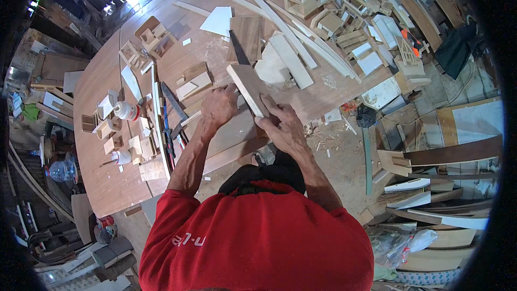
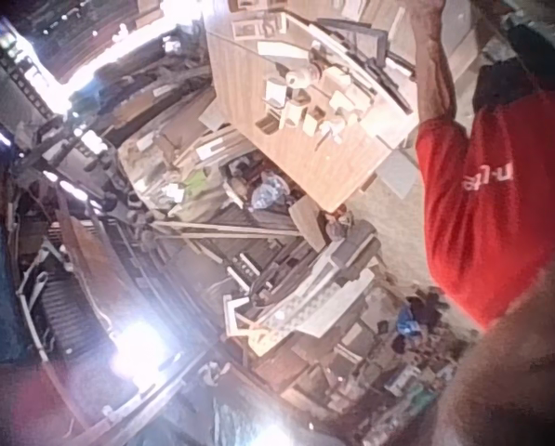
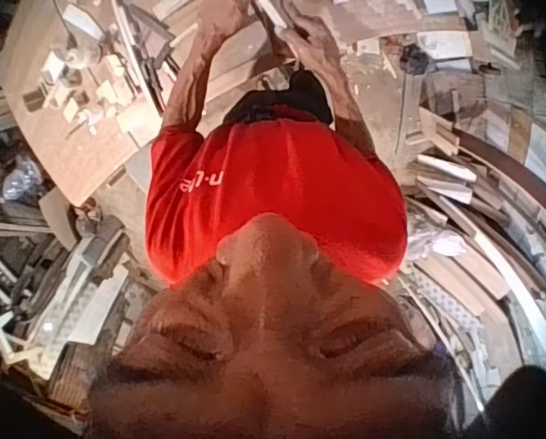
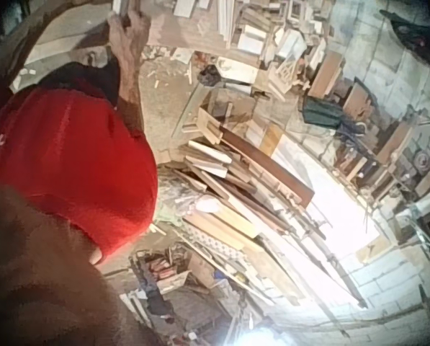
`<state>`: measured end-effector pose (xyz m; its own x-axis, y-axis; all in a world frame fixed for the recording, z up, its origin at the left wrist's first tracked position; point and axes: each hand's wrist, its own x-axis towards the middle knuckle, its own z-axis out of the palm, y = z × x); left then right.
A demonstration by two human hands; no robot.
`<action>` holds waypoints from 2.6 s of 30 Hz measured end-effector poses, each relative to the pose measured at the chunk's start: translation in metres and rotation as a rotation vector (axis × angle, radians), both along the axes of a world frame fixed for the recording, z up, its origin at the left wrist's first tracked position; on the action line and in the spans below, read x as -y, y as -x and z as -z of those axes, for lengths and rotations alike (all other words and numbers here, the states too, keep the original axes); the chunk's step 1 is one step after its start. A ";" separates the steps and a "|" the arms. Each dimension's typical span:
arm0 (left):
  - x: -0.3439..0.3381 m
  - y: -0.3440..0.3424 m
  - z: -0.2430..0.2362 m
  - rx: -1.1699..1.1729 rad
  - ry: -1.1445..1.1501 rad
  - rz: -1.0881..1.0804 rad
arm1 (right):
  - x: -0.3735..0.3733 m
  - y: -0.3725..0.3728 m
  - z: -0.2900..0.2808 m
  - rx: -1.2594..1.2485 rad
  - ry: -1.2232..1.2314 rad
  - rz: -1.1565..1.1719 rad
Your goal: The person cuts a wooden piece using a hand saw, aligns and fits the piece with another wooden piece by hand, marks the piece with a pencil, and cuts it again with the hand saw.
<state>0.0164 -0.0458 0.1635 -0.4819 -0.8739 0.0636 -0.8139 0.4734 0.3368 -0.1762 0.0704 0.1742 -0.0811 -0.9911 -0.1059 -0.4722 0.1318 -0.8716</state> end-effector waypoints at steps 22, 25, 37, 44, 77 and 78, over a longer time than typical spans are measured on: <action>-0.008 -0.012 0.007 -0.165 -0.057 -0.007 | 0.042 0.068 0.071 -0.356 0.065 0.350; 0.000 -0.019 0.030 -0.229 -0.139 0.009 | 0.058 0.092 0.104 -0.557 0.194 0.383; 0.022 -0.040 0.058 -0.516 -0.378 0.033 | 0.058 0.052 0.073 -0.556 0.227 0.167; 0.018 -0.045 0.094 -0.352 -0.406 -0.176 | -0.022 0.014 0.063 -0.439 0.075 -0.360; 0.047 -0.143 0.132 -0.014 0.220 -0.448 | -0.017 -0.008 0.104 -0.639 0.163 -0.180; 0.053 -0.150 0.135 0.015 0.267 -0.426 | -0.019 -0.010 0.102 -0.639 0.164 -0.177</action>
